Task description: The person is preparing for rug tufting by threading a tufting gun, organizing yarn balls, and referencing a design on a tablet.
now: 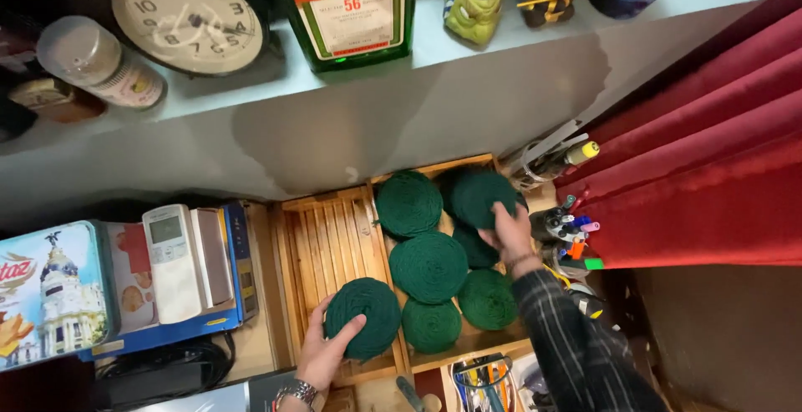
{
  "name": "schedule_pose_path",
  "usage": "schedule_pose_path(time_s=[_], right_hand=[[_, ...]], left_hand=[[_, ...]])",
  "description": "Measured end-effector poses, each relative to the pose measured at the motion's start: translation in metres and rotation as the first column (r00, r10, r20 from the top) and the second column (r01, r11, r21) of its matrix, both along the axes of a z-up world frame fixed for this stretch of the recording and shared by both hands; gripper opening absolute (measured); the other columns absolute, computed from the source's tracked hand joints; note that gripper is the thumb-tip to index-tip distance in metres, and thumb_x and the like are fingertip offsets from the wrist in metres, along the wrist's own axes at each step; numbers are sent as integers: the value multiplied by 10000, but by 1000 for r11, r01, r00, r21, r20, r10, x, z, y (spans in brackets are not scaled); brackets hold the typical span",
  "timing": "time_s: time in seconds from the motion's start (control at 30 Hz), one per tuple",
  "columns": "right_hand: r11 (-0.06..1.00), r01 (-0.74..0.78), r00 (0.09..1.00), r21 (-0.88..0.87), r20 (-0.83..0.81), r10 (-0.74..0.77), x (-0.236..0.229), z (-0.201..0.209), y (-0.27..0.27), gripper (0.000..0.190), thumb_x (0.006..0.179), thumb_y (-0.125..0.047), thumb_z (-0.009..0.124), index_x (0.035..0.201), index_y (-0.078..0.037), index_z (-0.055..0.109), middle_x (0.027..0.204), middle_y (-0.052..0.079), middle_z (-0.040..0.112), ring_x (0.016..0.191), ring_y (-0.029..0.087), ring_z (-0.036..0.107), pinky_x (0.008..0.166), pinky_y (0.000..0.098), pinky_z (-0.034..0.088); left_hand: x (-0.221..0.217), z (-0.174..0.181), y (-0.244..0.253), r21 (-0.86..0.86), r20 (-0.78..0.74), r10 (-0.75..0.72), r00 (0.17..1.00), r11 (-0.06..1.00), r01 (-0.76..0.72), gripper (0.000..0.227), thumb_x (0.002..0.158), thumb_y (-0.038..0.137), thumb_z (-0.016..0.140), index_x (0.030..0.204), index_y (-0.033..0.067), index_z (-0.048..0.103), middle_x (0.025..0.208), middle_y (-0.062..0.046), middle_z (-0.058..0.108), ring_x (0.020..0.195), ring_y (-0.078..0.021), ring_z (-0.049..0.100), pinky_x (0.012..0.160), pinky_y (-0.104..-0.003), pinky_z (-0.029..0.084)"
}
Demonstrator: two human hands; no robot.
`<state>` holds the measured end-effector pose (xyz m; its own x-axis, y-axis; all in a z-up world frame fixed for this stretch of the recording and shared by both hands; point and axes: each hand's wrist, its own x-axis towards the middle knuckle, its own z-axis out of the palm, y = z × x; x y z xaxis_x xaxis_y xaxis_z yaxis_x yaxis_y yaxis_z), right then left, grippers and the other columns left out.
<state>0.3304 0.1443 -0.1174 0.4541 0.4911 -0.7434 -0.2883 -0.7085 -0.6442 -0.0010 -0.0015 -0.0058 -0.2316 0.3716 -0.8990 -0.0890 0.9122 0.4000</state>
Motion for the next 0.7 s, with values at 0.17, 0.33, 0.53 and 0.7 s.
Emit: schedule_pose_path(time_s=[0.17,0.33,0.53,0.7], right_hand=[[972,-226,974,-60,-13,226,-8,13,30,803,954,-290,698,1639,-230,284,1305,168,648,826,222,714,738,311,651],[967,-232,973,-102,-4,233,4,28,10,806,940,-329,716,1641,-296,320,1519,147,541,885,214,719,743,282,621],[969,-224,974,-101,12,226,27,21,-67,535,995,-346,639,1482,-170,506,1203,148,690,969,251,708,799,365,591],[939,-319,940,-126,-171,296,-16,65,-127,348,1064,-302,531,1336,-102,617,1211,122,688,1044,249,675,885,381,568]], left_hand=[[-1,4,-6,28,33,9,999,1000,-10,888,756,291,821,1568,257,465,1549,-38,548,1366,-250,587,1141,-405,533],[-8,6,-13,78,66,1,998,997,-6,872,756,266,820,1557,232,477,1515,-53,585,1338,-250,616,1124,-405,550],[-8,20,-10,117,121,51,991,991,-65,910,766,215,811,1588,240,421,1577,-35,511,1379,-260,573,1153,-414,510],[5,43,-6,151,187,26,982,987,-55,951,753,212,813,1608,237,397,1575,-96,534,1386,-285,571,1152,-434,523]])
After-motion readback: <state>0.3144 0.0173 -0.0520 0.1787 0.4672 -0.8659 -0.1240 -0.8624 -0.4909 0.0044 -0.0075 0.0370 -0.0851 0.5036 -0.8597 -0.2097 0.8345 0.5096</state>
